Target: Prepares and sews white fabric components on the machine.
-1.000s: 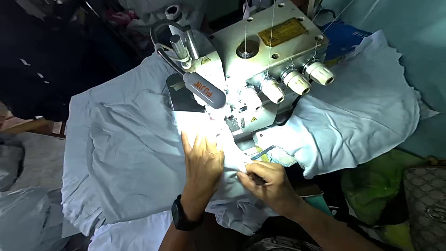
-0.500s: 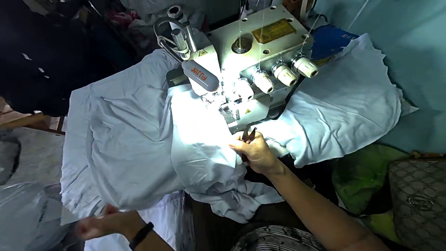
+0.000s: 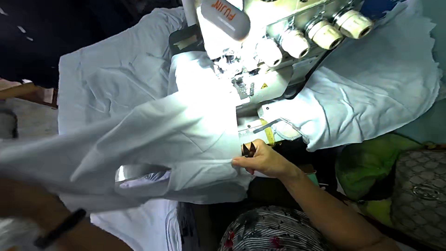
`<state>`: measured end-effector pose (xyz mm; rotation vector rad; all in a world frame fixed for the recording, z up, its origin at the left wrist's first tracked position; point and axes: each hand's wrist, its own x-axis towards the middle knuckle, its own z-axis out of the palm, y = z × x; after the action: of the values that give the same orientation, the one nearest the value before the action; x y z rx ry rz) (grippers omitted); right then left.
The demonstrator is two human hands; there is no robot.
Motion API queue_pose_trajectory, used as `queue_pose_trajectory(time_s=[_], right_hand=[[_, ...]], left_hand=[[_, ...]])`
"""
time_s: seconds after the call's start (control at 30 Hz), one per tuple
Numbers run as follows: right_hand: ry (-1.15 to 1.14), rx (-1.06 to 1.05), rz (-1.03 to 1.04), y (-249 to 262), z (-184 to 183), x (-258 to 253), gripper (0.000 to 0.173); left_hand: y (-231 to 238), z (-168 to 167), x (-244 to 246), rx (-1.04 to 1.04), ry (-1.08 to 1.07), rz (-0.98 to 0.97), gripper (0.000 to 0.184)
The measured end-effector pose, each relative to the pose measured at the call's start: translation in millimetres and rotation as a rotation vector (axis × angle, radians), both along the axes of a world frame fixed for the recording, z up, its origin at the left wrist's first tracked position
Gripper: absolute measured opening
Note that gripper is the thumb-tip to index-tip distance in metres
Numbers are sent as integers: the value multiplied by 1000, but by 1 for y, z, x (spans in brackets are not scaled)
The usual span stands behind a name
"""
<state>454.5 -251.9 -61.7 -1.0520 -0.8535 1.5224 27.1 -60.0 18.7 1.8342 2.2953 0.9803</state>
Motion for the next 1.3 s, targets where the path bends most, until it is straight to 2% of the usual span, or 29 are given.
queue_pose_trajectory(time_s=[0.03, 0.1, 0.17, 0.23, 0.3, 0.37, 0.4, 0.5, 0.6, 0.7, 0.83, 0.97, 1.1, 1.3], right_hand=[[21, -12, -35, -2, -3, -7, 23], [30, -40, -94, -4, -11, -16, 22], [23, -65, -128, -6, -16, -18, 24], [14, -48, -136, -7, -16, -17, 22], [3, 29, -108, -9, -14, -14, 18], [-8, 102, -80, -12, -11, -11, 18], [-18, 114, -79, -13, -10, -10, 19], [-52, 43, -131, -12, -14, -13, 15], [-125, 25, -250, -14, -23, -23, 21], [-171, 134, -340, -22, -27, -19, 24], [-226, 194, -370, -17, -20, -10, 27], [-249, 107, -423, 12, -2, -5, 26], [-210, 118, -496, 43, 7, 0, 25], [-194, 131, -581, 57, 14, -5, 29]], left_hand=[[15, -1, 4, 19, 11, -129, 53], [17, 7, 57, 80, -57, -356, 65], [-19, 3, 133, 203, -82, -670, 52], [-63, -29, 192, 209, -79, -914, 39], [-83, -69, 228, 185, 25, -1001, 36], [-78, -92, 235, 178, 44, -951, 22], [-73, -87, 233, 167, -26, -910, 22], [-71, -36, 226, 193, -154, -890, 26], [-79, -1, 220, 16, -244, -1184, 36], [-92, 9, 227, -136, -159, -1446, 23], [-88, 0, 239, -146, -29, -1463, 23], [-78, 5, 260, -50, 145, -1371, 28], [-66, 9, 280, 24, 248, -1305, 23], [-67, 5, 307, 142, 345, -1177, 19]])
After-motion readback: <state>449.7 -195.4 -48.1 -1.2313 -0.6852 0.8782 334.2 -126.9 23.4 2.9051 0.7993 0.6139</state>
